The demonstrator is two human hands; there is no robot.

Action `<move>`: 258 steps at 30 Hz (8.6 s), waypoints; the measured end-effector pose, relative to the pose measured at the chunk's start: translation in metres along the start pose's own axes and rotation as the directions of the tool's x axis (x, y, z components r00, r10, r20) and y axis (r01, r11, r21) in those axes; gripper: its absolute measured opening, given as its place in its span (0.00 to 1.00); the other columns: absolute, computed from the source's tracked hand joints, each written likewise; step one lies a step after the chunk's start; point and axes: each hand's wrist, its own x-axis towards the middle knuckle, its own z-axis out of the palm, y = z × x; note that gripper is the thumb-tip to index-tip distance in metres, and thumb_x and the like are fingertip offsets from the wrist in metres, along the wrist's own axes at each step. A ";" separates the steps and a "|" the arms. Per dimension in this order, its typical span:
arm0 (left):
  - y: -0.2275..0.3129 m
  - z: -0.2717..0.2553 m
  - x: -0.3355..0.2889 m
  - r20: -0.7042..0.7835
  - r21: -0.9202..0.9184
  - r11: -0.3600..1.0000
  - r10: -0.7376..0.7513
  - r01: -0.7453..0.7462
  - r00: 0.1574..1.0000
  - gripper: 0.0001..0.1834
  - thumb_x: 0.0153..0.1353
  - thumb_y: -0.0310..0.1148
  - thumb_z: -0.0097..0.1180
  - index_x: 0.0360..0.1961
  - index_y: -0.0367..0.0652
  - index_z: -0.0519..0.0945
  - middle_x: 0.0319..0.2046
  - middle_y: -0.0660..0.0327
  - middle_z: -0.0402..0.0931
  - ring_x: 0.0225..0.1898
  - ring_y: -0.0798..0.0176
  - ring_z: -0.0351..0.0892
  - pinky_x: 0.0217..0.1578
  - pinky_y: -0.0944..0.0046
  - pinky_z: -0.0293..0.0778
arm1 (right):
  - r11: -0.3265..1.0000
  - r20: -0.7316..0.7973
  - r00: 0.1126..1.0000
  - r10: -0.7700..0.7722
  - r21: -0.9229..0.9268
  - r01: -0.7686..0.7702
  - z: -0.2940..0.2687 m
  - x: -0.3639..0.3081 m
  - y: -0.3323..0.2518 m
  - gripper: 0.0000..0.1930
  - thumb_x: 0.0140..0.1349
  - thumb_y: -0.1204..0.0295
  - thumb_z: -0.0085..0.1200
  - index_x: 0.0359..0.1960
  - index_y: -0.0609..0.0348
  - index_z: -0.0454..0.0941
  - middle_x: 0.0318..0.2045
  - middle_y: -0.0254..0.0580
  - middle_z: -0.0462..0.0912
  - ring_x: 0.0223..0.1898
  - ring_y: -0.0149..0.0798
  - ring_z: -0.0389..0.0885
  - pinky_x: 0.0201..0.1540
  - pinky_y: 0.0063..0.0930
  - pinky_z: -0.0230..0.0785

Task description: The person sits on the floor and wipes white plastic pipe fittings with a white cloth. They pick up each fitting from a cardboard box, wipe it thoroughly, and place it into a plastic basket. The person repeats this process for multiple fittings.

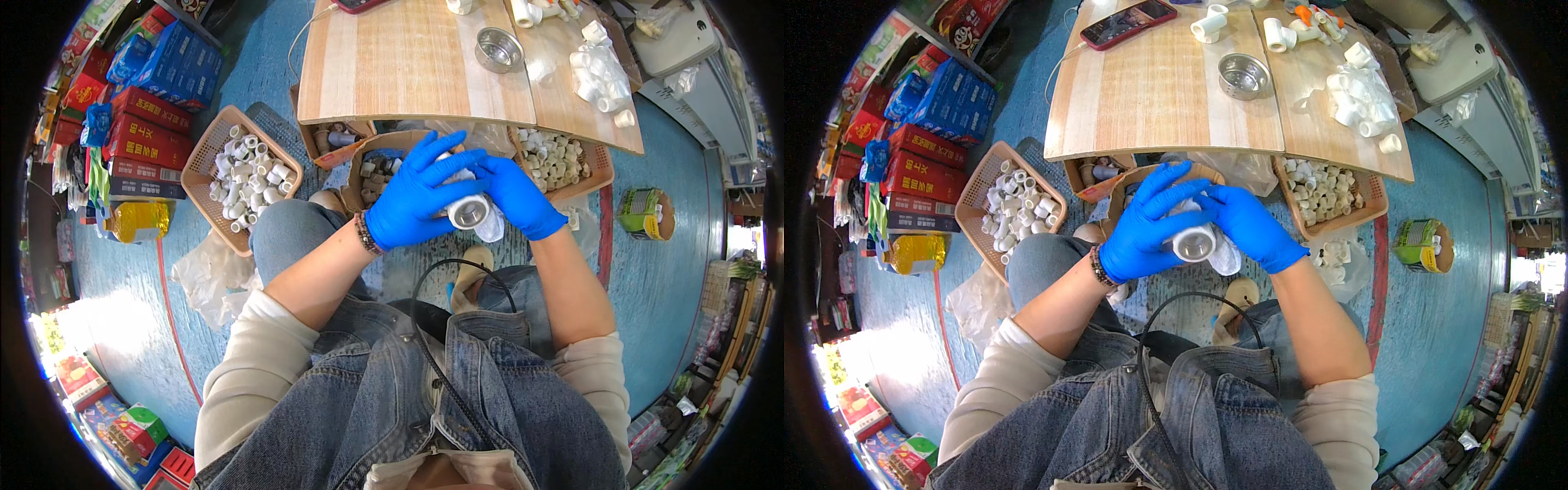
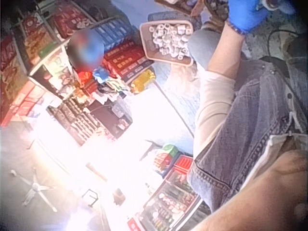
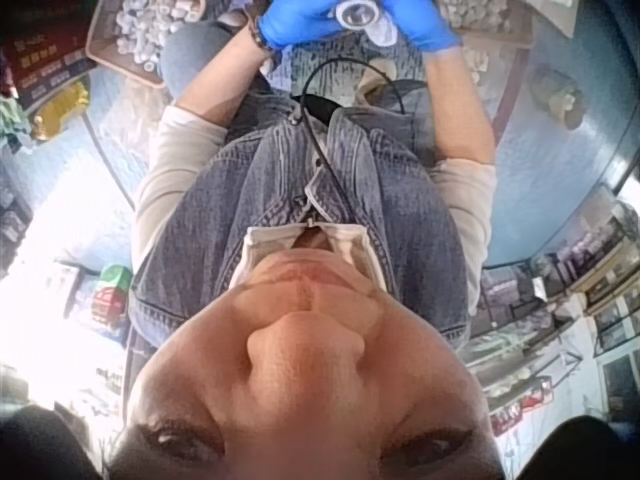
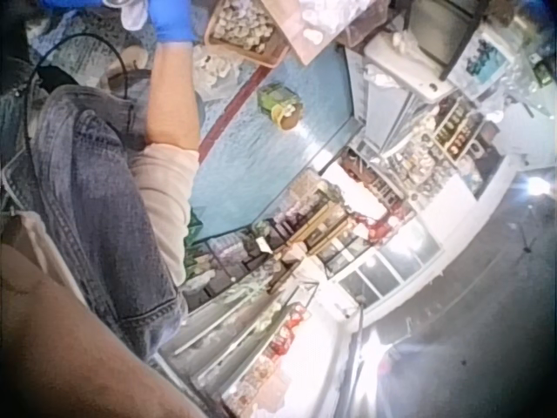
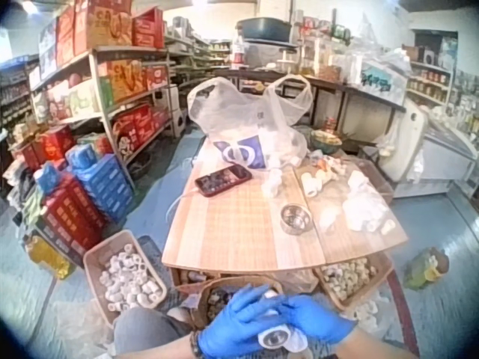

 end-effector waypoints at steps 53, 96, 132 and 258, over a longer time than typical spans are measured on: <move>-0.020 0.028 -0.013 0.287 -0.955 -0.237 -0.572 0.181 0.768 0.29 0.63 0.48 0.41 0.59 0.40 0.58 0.56 0.53 0.62 0.58 0.48 0.61 0.57 0.46 0.59 | 0.797 -0.457 0.762 -0.458 0.170 0.580 -0.022 -0.001 -0.017 0.20 0.67 0.63 0.37 0.55 0.63 0.64 0.51 0.44 0.72 0.50 0.38 0.72 0.52 0.29 0.67; -0.017 0.050 -0.024 0.647 -0.749 -0.573 -0.523 0.333 0.554 0.36 0.58 0.64 0.33 0.57 0.48 0.63 0.55 0.55 0.65 0.54 0.51 0.67 0.53 0.48 0.65 | 0.939 0.055 0.964 -0.261 -0.219 0.267 0.016 0.005 -0.001 0.12 0.55 0.72 0.53 0.40 0.60 0.73 0.35 0.38 0.78 0.38 0.29 0.75 0.43 0.24 0.68; -0.025 0.053 -0.032 0.427 -0.861 -0.040 -0.597 0.507 0.679 0.23 0.60 0.50 0.43 0.51 0.48 0.69 0.43 0.59 0.72 0.42 0.63 0.73 0.42 0.65 0.70 | 0.875 -0.058 0.908 -0.414 -0.301 0.380 0.023 0.004 -0.003 0.21 0.54 0.69 0.55 0.50 0.59 0.69 0.47 0.43 0.75 0.47 0.36 0.73 0.51 0.29 0.65; -0.015 -0.018 -0.004 0.406 -0.330 0.795 -0.368 0.510 0.837 0.30 0.48 0.52 0.60 0.46 0.41 0.75 0.38 0.50 0.77 0.40 0.51 0.77 0.42 0.59 0.72 | 0.837 0.262 0.965 0.004 -0.529 0.140 0.000 -0.023 -0.024 0.18 0.52 0.67 0.56 0.46 0.60 0.74 0.35 0.52 0.79 0.35 0.42 0.80 0.38 0.31 0.70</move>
